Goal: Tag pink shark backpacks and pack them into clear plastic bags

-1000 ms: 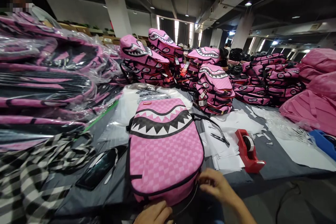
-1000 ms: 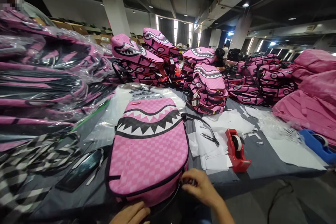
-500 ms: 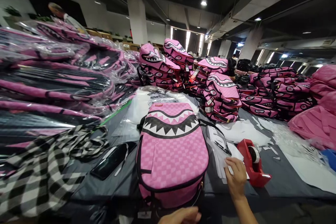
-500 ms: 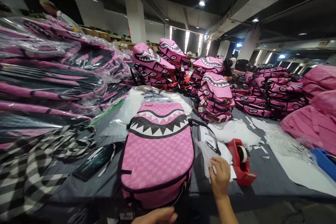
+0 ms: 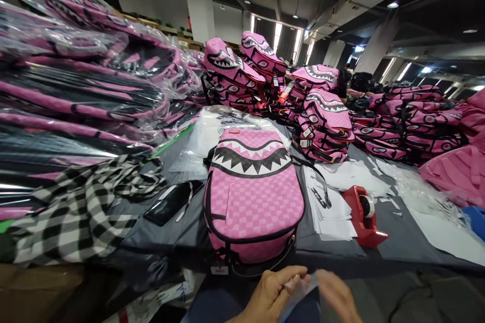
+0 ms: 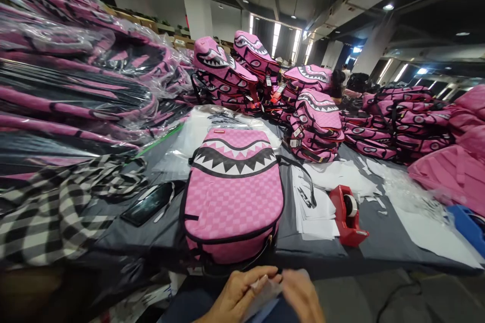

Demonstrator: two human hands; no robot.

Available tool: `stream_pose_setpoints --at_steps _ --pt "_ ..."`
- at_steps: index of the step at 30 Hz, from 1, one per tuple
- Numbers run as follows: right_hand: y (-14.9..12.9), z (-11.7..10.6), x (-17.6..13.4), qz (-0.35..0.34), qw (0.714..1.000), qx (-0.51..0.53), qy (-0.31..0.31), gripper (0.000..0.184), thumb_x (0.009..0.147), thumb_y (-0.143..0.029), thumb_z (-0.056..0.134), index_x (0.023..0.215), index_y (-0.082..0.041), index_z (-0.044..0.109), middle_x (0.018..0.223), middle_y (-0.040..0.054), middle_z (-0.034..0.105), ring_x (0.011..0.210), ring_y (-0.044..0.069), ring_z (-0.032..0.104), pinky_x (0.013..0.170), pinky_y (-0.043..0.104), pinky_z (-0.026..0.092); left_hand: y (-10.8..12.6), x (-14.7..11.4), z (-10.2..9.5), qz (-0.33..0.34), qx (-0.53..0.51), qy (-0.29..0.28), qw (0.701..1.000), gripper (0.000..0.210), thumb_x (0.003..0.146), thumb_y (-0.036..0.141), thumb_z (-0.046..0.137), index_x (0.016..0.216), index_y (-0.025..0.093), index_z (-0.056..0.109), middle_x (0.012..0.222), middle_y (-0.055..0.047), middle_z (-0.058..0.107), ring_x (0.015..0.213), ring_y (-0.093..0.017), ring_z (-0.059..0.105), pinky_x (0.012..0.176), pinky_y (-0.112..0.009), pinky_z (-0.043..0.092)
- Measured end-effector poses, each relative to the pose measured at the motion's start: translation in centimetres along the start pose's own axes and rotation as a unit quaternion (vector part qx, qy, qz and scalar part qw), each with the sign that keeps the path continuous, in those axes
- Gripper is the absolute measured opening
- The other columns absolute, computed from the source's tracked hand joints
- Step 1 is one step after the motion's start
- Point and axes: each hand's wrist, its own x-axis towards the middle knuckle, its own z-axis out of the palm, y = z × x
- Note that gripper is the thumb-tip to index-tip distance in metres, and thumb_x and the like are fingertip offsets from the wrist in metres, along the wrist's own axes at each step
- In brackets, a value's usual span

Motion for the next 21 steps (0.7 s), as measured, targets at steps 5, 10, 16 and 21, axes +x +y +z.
stream_pose_setpoints --at_steps 5,10,16,21 --pt "0.1 0.0 4.1 -0.015 0.992 0.097 -0.075 0.02 0.094 -0.035 0.062 0.111 -0.027 0.067 0.091 0.0013 0.076 0.086 0.02 0.074 0.103 0.04 0.054 1.5 -3.6 -3.7 0.16 0.123 -0.011 0.979 0.043 0.108 0.03 0.036 0.151 0.03 0.037 0.118 -0.006 0.076 0.107 -0.014 0.073 0.094 -0.023 0.055" --pt "-1.5 3.5 4.7 0.018 0.981 0.171 -0.088 0.018 0.099 -0.026 0.052 0.091 -0.024 0.068 0.073 0.0011 0.069 0.061 0.014 0.066 0.062 0.021 0.057 0.7 -5.7 -6.2 0.135 0.315 0.205 0.917 0.022 0.104 0.03 0.049 0.106 0.021 0.068 0.081 -0.001 0.077 0.07 -0.013 0.071 0.069 -0.02 0.055" --pt "-1.9 5.2 7.2 -0.008 0.982 0.17 -0.087 0.019 0.097 -0.025 0.057 0.113 -0.023 0.069 0.09 0.0044 0.077 0.071 0.015 0.075 0.066 0.017 0.058 -0.6 -3.9 -10.1 0.084 0.433 0.348 0.827 0.049 0.101 0.051 0.051 0.064 0.019 0.06 0.061 0.001 0.058 0.06 -0.014 0.053 0.06 -0.026 0.042" --pt "-1.3 5.2 7.9 0.004 0.973 0.185 -0.14 0.018 0.098 -0.027 0.056 0.104 -0.022 0.072 0.088 0.0044 0.078 0.072 0.015 0.075 0.068 0.014 0.057 1.8 -4.5 -10.0 0.084 0.427 0.364 0.823 0.024 0.097 0.042 0.061 0.089 0.019 0.063 0.072 0.002 0.057 0.067 -0.015 0.054 0.063 -0.026 0.046"
